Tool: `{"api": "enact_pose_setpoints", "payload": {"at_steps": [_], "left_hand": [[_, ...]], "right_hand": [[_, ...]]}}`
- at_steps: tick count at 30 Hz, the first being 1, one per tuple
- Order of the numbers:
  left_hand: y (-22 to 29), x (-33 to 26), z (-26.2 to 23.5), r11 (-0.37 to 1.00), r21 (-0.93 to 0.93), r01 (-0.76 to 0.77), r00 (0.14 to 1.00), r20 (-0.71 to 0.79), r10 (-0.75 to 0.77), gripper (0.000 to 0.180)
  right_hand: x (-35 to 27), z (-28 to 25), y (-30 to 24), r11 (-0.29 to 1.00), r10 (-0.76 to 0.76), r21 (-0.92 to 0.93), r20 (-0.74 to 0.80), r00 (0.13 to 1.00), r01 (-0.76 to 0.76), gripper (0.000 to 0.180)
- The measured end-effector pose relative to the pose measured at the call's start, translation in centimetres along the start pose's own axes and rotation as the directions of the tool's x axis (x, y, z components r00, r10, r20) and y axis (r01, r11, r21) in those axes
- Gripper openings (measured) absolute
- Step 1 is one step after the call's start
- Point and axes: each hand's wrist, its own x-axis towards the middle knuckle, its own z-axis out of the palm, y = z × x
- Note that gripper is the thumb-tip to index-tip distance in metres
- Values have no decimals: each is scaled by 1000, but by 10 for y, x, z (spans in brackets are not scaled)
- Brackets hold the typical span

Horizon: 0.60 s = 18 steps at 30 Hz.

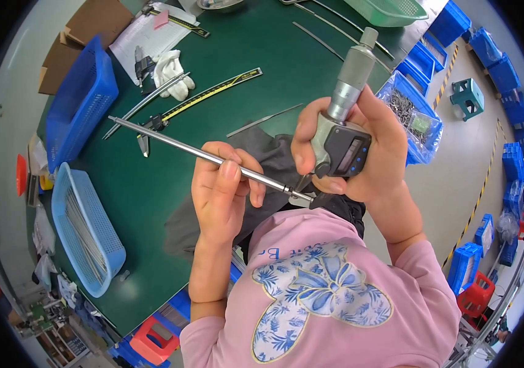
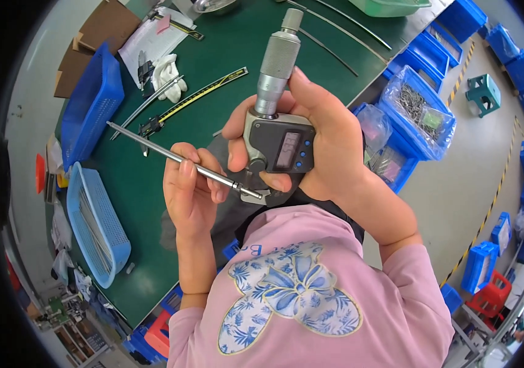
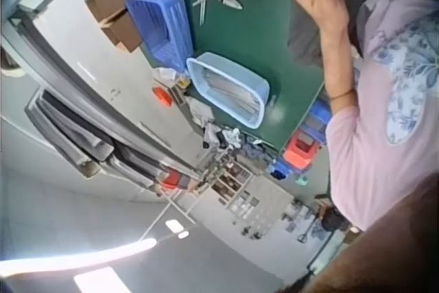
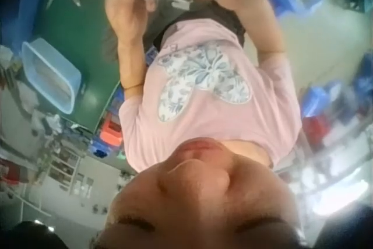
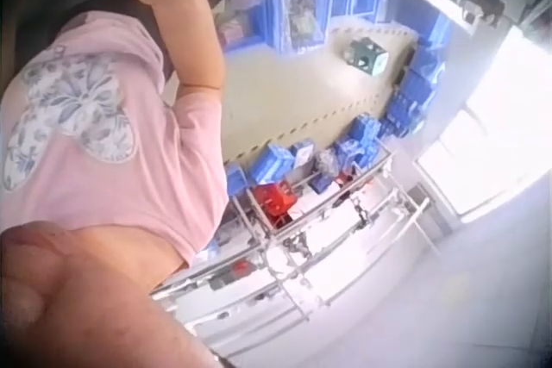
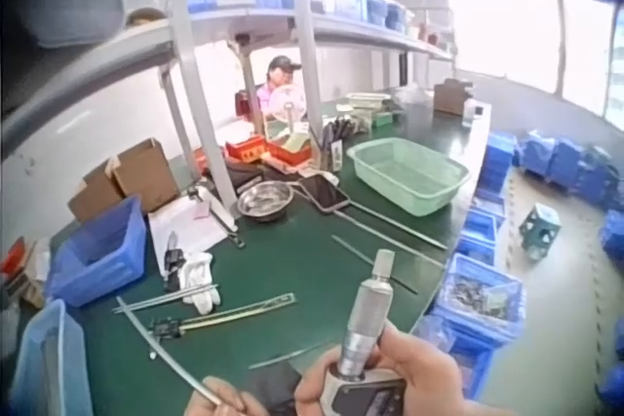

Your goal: Inspecting and measuring the dimensions of metal rods using a digital micrometer and filing down edges.

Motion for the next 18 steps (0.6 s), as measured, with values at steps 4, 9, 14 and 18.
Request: {"api": "enact_pose_setpoints", "payload": {"at_steps": [4,9,14,18], "left_hand": [[-1,3,4,999,6,40,999,-3,-40,15],[-1,6,4,994,67,84,996,-26,-82,16],[0,6,9,990,74,117,991,-67,-112,16],[-1,5,9,991,75,113,991,-78,-107,16]], "right_hand": [[-1,-3,-2,999,2,-34,9,1000,-1,65],[-2,-6,-5,997,-22,-71,-11,1000,21,58],[-3,-5,-5,994,-41,-97,-18,999,39,57],[-3,-6,-5,995,-33,-94,-5,999,32,57]]}}
